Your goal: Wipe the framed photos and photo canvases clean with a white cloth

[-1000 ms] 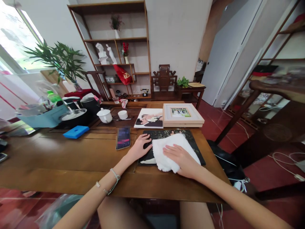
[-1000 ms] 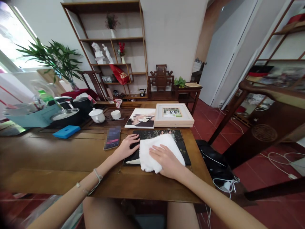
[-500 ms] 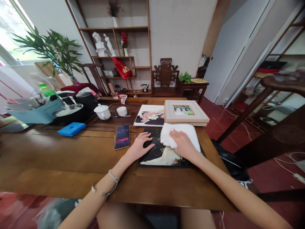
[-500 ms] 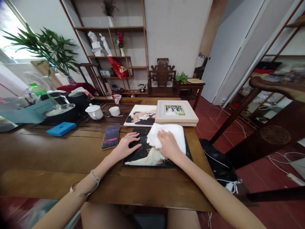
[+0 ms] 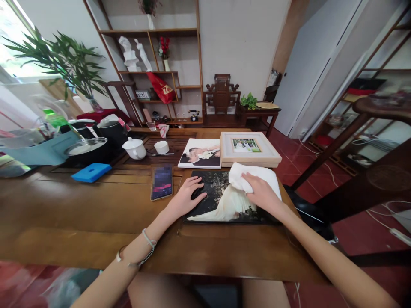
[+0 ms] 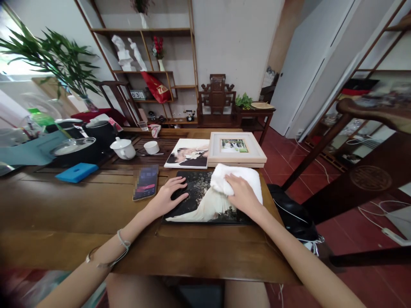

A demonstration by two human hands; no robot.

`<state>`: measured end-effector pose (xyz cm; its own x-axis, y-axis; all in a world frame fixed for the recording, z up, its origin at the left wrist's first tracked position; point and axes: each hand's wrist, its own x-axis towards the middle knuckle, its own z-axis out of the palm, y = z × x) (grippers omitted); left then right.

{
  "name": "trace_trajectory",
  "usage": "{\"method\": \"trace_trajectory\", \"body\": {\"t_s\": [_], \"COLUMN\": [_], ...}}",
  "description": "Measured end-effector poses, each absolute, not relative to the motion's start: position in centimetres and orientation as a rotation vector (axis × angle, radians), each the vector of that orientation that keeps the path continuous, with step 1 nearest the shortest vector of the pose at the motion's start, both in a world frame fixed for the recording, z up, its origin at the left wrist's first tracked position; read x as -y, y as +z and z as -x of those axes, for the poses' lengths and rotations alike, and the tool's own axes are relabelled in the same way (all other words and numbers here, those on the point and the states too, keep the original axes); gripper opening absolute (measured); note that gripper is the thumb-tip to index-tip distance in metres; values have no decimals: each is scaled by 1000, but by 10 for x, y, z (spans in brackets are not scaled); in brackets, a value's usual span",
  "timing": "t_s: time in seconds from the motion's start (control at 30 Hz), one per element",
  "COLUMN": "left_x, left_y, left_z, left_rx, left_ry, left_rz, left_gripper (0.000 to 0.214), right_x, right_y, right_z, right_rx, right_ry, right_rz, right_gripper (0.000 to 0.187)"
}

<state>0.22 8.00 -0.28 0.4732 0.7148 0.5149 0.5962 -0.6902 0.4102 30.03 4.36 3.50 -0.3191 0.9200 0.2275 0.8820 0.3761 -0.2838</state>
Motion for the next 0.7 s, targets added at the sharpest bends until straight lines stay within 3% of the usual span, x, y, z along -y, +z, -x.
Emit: {"method": "trace_trajectory", "body": {"t_s": [0.2,0.3,0.43,0.53,0.7], "left_x": [-80,-80,-79,-79,-79], "left_y": [-3,-2,-1,0,1], "left_z": [-2,-2,-2,-2,-2], "left_rx": [-1159,-1165,-1164,-1170,-1167], "left_ry": [1018,1004,977,991,986], "left_rz": [-2541,-2548,-2566,-2549,-2534], "left_gripper": [28,28,28,29,28], "right_x": [-13,24,25,-8,-44], "right_y": [45,45,48,51,52], "right_z": [-245,-230,-251,-281,-309], "right_rx": [2500,2656,2600,2455,2257], "right_ry": [59,166,384,433,226], "right_rz": [1666,1402,1272,1419,1802], "right_gripper": [68,76,72,69,63]}}
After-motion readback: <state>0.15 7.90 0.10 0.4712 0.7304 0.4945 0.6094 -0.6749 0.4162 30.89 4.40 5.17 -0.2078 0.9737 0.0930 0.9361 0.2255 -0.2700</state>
